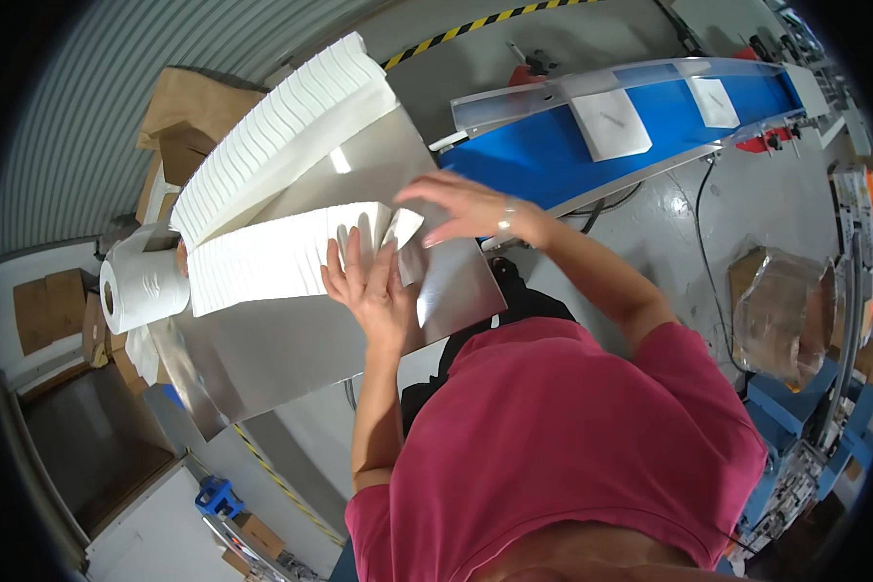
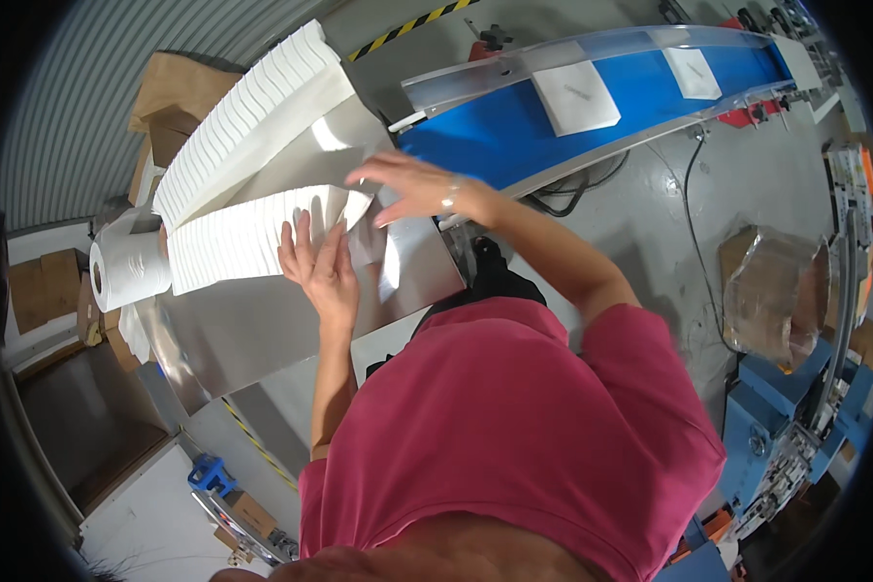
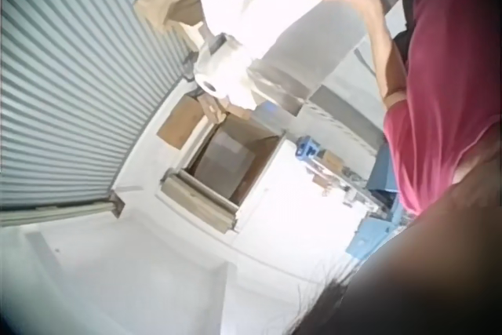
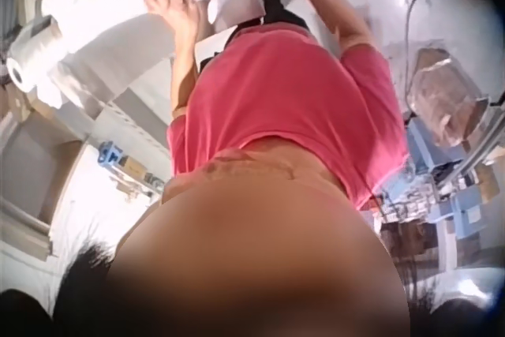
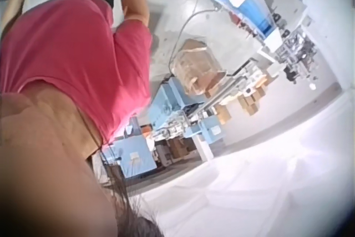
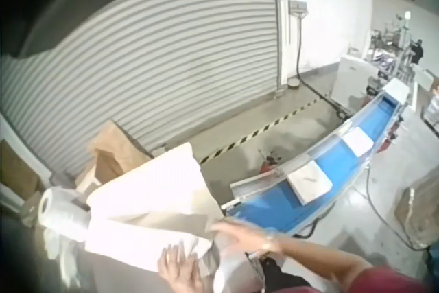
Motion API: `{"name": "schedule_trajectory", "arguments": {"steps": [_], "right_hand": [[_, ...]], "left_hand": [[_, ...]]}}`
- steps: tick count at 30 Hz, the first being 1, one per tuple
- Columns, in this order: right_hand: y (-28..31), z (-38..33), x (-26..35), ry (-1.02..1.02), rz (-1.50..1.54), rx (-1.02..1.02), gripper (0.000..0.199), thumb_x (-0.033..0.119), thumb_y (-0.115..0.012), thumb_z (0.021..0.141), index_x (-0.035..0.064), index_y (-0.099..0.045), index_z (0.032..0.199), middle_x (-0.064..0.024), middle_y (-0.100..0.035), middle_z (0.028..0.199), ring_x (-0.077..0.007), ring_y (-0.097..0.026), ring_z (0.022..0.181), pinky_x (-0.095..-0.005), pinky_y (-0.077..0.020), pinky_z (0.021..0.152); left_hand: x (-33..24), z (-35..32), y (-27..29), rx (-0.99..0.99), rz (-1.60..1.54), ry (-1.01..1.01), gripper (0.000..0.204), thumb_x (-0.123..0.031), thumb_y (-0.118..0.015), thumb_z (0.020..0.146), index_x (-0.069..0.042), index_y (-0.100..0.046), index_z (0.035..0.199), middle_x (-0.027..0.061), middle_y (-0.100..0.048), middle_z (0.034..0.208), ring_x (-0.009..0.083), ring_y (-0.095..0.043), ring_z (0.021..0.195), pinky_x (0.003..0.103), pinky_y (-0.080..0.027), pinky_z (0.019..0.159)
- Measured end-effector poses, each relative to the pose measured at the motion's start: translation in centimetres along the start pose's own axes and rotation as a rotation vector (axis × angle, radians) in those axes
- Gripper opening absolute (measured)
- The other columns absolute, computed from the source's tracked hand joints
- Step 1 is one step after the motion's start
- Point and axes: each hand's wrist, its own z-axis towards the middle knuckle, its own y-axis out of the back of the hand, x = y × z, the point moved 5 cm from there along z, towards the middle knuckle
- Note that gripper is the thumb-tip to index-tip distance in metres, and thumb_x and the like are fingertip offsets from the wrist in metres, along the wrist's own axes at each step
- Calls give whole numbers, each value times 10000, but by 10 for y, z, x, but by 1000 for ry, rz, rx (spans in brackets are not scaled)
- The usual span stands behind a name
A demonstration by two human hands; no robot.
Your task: Manually stacking folded paper products onto a conveyor belt in a paper mill facility.
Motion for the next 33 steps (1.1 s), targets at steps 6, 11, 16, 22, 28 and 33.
{"name": "schedule_trajectory", "arguments": {"steps": [6,11,16,22,28,33], "right_hand": [[10,-19,-33,-364,149,-129,373,334,-666,883,40,-557,1086,-83,-626,965,-119,-578,902,-282,-479,785],[91,-96,-99,-935,236,-578,489,405,-614,881,7,-551,1158,-176,-610,1103,-254,-582,993,-343,-426,879],[106,-89,-58,-587,-967,-635,644,342,-767,743,62,-508,1262,-163,-549,1238,-311,-542,1106,-401,-434,920],[-12,11,10,-59,35,64,531,202,-756,769,84,-522,1231,-97,-511,1273,-260,-510,1150,-344,-431,959],[-3,-12,-46,-409,299,-169,333,316,-637,908,19,-592,1054,-39,-623,996,-103,-559,882,-272,-479,783],[94,-96,-123,-994,-310,-484,558,455,-590,868,-22,-562,1157,-192,-641,1074,-314,-611,963,-368,-475,828]], "left_hand": [[17,-7,6,-60,0,101,355,-166,-674,847,-76,-627,1187,154,-412,1412,393,-341,1309,510,-266,1052],[19,-4,8,-76,-1,43,336,-47,-657,836,-72,-635,1170,124,-515,1309,354,-432,1239,456,-344,1016],[16,-5,13,-65,-23,35,316,1,-665,805,-79,-664,1110,108,-508,1325,352,-411,1263,456,-325,1033],[19,-2,11,26,-103,11,290,-35,-668,801,-85,-672,1086,120,-474,1366,371,-345,1323,511,-241,1073],[29,-3,17,-48,-106,108,318,-93,-650,832,-43,-632,1146,192,-432,1383,420,-301,1332,547,-219,1078],[33,-2,17,-34,-101,86,295,-36,-621,835,-6,-628,1128,173,-473,1332,414,-358,1279,497,-300,1047]]}}
